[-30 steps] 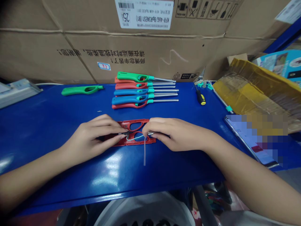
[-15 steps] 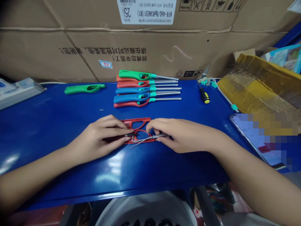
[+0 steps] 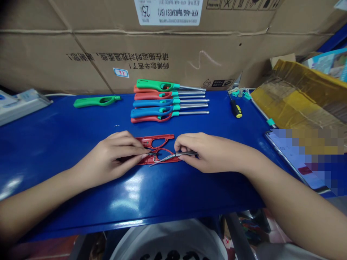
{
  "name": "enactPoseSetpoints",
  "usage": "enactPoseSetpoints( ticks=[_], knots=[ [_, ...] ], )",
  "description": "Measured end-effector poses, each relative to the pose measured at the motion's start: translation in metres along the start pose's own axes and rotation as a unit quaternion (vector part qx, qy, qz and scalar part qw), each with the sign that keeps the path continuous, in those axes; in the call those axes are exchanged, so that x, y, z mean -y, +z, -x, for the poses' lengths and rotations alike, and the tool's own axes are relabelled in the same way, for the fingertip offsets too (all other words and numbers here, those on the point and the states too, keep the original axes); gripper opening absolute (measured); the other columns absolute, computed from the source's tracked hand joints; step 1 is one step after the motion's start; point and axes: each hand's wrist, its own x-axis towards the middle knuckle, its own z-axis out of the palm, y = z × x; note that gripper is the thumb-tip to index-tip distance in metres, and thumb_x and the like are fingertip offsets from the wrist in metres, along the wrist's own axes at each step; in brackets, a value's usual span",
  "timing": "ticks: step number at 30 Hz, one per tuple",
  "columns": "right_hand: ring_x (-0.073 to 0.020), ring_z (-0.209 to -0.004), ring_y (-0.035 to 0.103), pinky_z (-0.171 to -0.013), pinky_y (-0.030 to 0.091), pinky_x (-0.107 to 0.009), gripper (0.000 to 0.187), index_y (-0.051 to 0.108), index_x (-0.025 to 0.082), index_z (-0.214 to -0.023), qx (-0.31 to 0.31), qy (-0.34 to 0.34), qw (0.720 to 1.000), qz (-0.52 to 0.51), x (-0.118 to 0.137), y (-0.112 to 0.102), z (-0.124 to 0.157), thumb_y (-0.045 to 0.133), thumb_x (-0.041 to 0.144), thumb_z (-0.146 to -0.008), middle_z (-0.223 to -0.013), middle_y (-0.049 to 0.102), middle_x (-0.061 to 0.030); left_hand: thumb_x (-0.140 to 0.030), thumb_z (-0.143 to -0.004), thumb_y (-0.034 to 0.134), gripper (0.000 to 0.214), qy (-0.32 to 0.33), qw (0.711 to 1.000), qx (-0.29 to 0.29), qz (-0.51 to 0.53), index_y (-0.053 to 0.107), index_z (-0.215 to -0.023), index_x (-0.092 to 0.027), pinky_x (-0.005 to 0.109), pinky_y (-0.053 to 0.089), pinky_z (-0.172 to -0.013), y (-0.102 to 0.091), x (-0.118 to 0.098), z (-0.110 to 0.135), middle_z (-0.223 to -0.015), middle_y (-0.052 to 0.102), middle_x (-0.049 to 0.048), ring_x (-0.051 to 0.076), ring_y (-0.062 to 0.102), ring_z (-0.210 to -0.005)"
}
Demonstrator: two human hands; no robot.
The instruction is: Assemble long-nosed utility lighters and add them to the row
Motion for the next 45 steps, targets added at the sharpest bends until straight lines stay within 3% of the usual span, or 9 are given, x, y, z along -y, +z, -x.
enactPoseSetpoints(
  ticks=[9,15,21,28,34,45],
  knots=[
    [-0.0128,-0.083,0.06,-0.071,0.044,-0.026,0.014,0.062,0.023,-0.11,0.002,-0.042,0.999,0.027,-0.004,0.003,-0.003,0.052,0.027,-0.101,-0.102,0.066,-0.0008,-0.026,-0.098,0.065,0.019,0.007,0.999,-0.005,-0.053,0.076,-0.113,-0.021,0.035,0.048,-0.08,0.0,-0.006,0.002,-0.104,0.079,0.0053,0.02,0.068,-0.09],
    [-0.0147,-0.086,0.061,-0.073,0.045,-0.028,0.015,0.063,0.022,-0.111,0.007,-0.045,0.998,0.034,-0.004,0.003,-0.001,0.05,0.026,-0.102,-0.104,0.066,-0.0025,-0.026,-0.1,0.064,0.014,0.024,0.997,-0.008,-0.071,0.077,-0.101,-0.022,0.033,0.047,-0.077,-0.001,-0.005,0.003,-0.097,0.08,0.0026,0.019,0.068,-0.089],
    [-0.0149,-0.084,0.061,-0.071,0.044,-0.027,0.015,0.064,0.022,-0.108,0.002,-0.048,0.998,0.045,-0.004,0.003,-0.001,0.051,0.026,-0.102,-0.101,0.066,-0.0029,-0.027,-0.102,0.06,0.02,0.083,0.981,0.016,-0.172,0.078,-0.103,-0.019,0.035,0.045,-0.069,-0.007,-0.012,0.001,-0.096,0.081,0.0046,0.021,0.07,-0.089],
    [-0.0147,-0.081,0.06,-0.071,0.045,-0.027,0.013,0.066,0.019,-0.097,-0.023,-0.06,0.998,0.026,-0.007,0.002,-0.003,0.055,0.026,-0.1,-0.095,0.066,-0.0041,-0.033,-0.104,0.053,0.03,0.063,0.973,0.076,-0.21,0.078,-0.113,-0.018,0.04,0.052,-0.075,-0.012,-0.025,0.004,-0.113,0.076,0.0091,0.026,0.07,-0.096],
    [-0.0152,-0.082,0.062,-0.071,0.044,-0.027,0.02,0.072,0.02,-0.099,-0.018,-0.069,0.996,0.049,-0.01,-0.003,-0.001,0.056,0.032,-0.102,-0.094,0.067,-0.0042,-0.027,-0.108,0.043,0.038,0.029,0.982,0.054,-0.178,0.078,-0.112,-0.014,0.042,0.059,-0.076,-0.003,-0.025,0.009,-0.103,0.075,0.0119,0.027,0.071,-0.091],
    [-0.0175,-0.087,0.067,-0.075,0.048,-0.029,0.03,0.077,0.021,-0.108,-0.032,-0.052,0.991,0.122,-0.007,-0.002,0.001,0.048,0.03,-0.105,-0.104,0.071,-0.0068,-0.03,-0.105,0.053,0.029,-0.005,0.995,0.03,-0.096,0.075,-0.119,-0.018,0.043,0.06,-0.092,0.004,-0.017,0.012,-0.115,0.073,0.0103,0.026,0.068,-0.103]
  ],
)
